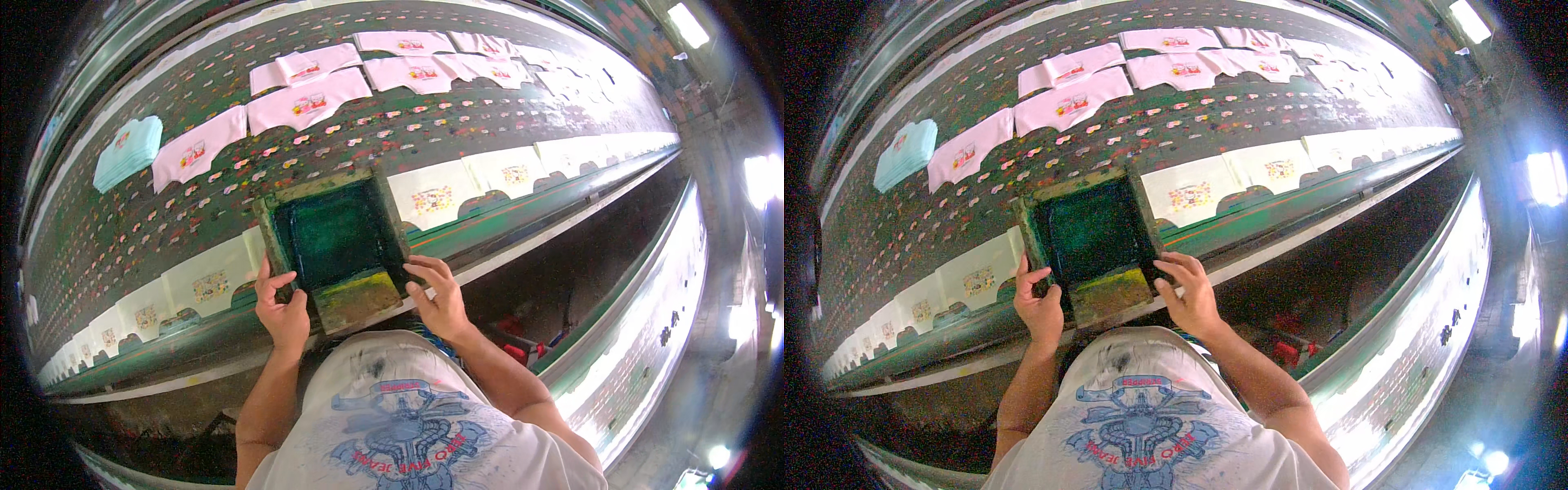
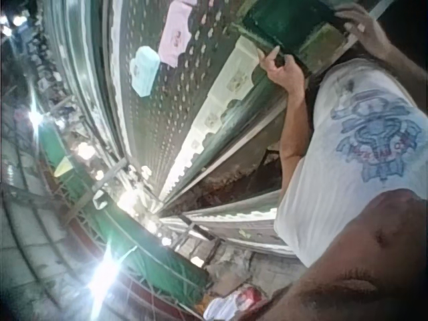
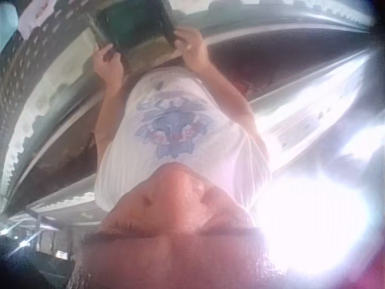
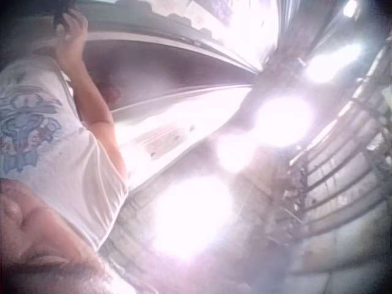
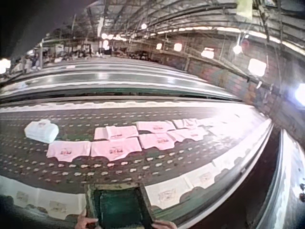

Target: The person holds a screen printing frame and repeatedly uses a squeegee to spread green ink across the mesh. The person moves the frame along a conveyor belt where printed fabric pieces are visible. The person occasionally adjusts the frame and continues the ink spreading motion.

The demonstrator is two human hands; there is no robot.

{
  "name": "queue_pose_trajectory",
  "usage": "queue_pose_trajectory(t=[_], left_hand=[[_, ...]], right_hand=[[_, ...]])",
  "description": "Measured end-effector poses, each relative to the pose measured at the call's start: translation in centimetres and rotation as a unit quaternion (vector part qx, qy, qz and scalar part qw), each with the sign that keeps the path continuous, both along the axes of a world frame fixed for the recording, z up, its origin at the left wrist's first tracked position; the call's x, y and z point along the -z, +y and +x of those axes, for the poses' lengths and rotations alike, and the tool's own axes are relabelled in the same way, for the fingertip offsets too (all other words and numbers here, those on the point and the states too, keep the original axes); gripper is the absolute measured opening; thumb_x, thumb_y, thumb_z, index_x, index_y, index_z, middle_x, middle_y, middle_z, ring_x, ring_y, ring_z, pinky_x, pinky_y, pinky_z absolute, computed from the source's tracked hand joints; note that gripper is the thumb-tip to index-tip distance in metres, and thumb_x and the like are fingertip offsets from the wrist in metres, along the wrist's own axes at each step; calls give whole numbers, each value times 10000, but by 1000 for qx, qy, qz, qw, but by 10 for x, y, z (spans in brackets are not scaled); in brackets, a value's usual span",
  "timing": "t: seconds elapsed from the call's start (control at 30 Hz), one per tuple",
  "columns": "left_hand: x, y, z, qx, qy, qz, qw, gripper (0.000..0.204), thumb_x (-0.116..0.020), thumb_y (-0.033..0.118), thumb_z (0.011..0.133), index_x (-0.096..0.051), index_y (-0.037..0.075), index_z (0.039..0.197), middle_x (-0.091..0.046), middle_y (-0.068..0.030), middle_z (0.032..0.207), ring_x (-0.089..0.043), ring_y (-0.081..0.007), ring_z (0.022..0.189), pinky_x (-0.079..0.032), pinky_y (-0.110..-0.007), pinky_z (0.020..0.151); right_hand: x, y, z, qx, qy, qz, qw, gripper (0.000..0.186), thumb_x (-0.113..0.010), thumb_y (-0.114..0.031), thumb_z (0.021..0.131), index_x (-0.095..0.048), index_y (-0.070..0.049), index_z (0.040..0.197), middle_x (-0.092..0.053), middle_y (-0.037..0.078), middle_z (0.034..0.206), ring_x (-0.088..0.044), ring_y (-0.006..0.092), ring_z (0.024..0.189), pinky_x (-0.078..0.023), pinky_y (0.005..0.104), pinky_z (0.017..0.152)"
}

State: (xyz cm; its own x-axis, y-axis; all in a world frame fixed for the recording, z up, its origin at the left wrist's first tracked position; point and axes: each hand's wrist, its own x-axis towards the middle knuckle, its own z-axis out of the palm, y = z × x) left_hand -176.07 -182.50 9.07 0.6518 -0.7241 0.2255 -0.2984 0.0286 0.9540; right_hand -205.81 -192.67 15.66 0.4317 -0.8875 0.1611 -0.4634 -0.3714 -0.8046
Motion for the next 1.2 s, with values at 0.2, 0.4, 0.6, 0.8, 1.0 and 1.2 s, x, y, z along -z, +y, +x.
queue_pose_trajectory(t=[0.2, 0.4, 0.6, 0.8, 1.0, 1.2], left_hand=[[7, -66, -87, 11, 50, -32, 998, 354, -689, -129, 805, -771, 34, 1108, -450, -315, 1750, -417, -386, 1656, -308, -477, 1324], [9, -120, -167, -7, 115, -21, 993, 288, -721, -102, 792, -772, 7, 1054, -430, -352, 1749, -401, -382, 1668, -291, -440, 1334], [16, -129, -185, -20, 119, 11, 993, 213, -724, -118, 792, -735, 29, 946, -465, -317, 1746, -597, -261, 1493, -471, -356, 1100], [7, -133, -190, -21, 164, 2, 986, 205, -721, -136, 799, -699, 43, 896, -483, -238, 1765, -635, -101, 1073, -472, -291, 793], [6, -134, -189, -17, 159, 14, 987, 213, -704, -138, 793, -680, 56, 880, -478, -250, 1765, -630, -220, 1387, -483, -348, 1078], [0, -127, -194, -1, 150, 1, 989, 193, -720, -105, 769, -669, 53, 867, -470, -297, 1750, -476, -342, 1625, -321, -403, 1308]], right_hand=[[5, -54, -88, 9, -70, 44, 997, 343, -768, -140, 1037, -769, -21, 1358, -720, 225, 1427, -668, 402, 1371, -512, 478, 1175], [7, -107, -169, -13, -69, 19, 997, 339, -744, -127, 1042, -766, 10, 1351, -719, 220, 1443, -655, 370, 1407, -489, 467, 1203], [4, -130, -213, -52, -96, 45, 993, 333, -745, -79, 1029, -762, -3, 1353, -721, 212, 1442, -663, 371, 1398, -502, 468, 1193], [10, -138, -227, -31, -97, 8, 995, 283, -699, 34, 1038, -769, -5, 1310, -765, 192, 1355, -740, 337, 1249, -575, 428, 1077], [-3, -141, -226, -34, -97, -82, 991, 186, -750, 51, 997, -764, -11, 1172, -796, 169, 1223, -774, 336, 1133, -608, 426, 996], [-34, -133, -196, -217, -13, -165, 962, 304, -892, -57, 832, -775, -88, 1111, -774, 128, 1235, -745, 348, 1168, -603, 487, 984]])
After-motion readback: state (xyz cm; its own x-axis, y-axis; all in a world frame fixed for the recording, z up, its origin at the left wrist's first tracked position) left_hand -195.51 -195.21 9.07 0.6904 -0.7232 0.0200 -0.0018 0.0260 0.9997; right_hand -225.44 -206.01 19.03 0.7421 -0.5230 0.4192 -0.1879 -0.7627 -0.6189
